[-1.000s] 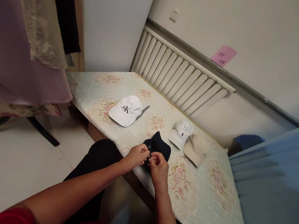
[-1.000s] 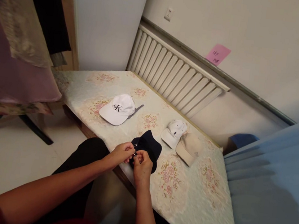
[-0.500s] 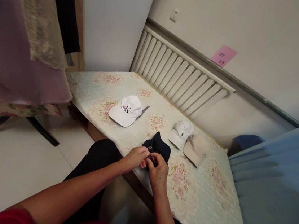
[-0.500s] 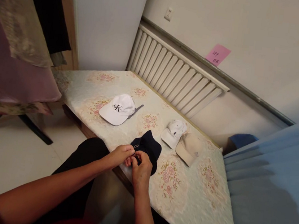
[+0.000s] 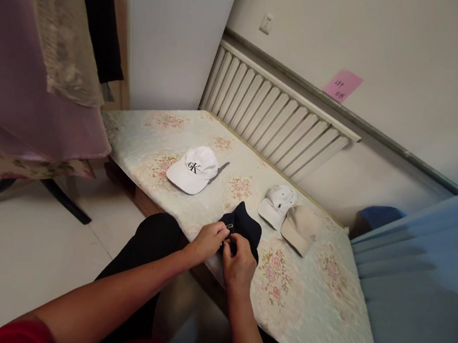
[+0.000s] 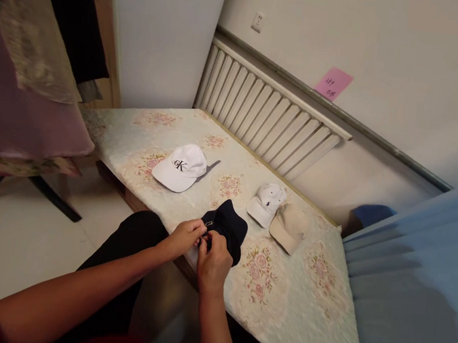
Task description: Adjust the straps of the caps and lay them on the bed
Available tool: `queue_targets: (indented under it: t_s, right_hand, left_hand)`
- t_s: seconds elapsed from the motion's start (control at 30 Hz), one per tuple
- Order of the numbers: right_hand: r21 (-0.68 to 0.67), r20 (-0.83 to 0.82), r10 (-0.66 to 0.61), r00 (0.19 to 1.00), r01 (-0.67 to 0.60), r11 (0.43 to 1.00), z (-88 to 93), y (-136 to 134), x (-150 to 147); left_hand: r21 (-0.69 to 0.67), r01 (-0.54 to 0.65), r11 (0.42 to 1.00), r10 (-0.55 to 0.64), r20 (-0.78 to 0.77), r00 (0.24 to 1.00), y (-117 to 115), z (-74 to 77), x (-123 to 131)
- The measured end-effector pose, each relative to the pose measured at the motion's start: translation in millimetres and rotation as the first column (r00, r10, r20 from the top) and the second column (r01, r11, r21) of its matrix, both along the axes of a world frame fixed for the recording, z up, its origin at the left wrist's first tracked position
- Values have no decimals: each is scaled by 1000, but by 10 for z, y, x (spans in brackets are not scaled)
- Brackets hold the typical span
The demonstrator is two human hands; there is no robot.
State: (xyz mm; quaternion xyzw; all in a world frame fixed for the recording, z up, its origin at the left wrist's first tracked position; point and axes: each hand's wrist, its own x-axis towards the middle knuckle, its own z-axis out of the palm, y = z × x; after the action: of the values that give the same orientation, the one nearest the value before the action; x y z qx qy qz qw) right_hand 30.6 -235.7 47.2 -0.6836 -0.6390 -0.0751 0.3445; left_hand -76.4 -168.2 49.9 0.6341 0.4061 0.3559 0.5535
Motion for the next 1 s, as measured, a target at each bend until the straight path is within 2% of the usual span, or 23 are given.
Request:
queue_targets:
  t_s: [0.13,0.27,0.4,0.7,0.83,1.0]
  right_hand:
    - [58,118,-37,992,30,998,-88,-5,19]
    - [70,105,-74,992,67,995,-171,-5,39]
    - [23,-3,-57,998,57,998,-164,-13,44]
    - [-23,-250,6,968,-13,1000,-184,-52,98]
    - [-29,-358,20,934,-33,999,-214,-74,114]
    - [-68,-525,33,850,-81,994,-245,-103,108]
  left_hand:
    - [36,1,999,0,-31,1000,-10,25,-4]
    - [38,-65,997,65,-4,998,34,-34,-9]
    - [-31,-82,996,83,29,996,96,-113,6]
    - [-278,45,960,24,237,971,51,-139,46]
    - [-356,86,931,29,305,952,-2,-140,50]
    - [-361,49,931,63,292,954,-16,-144,95]
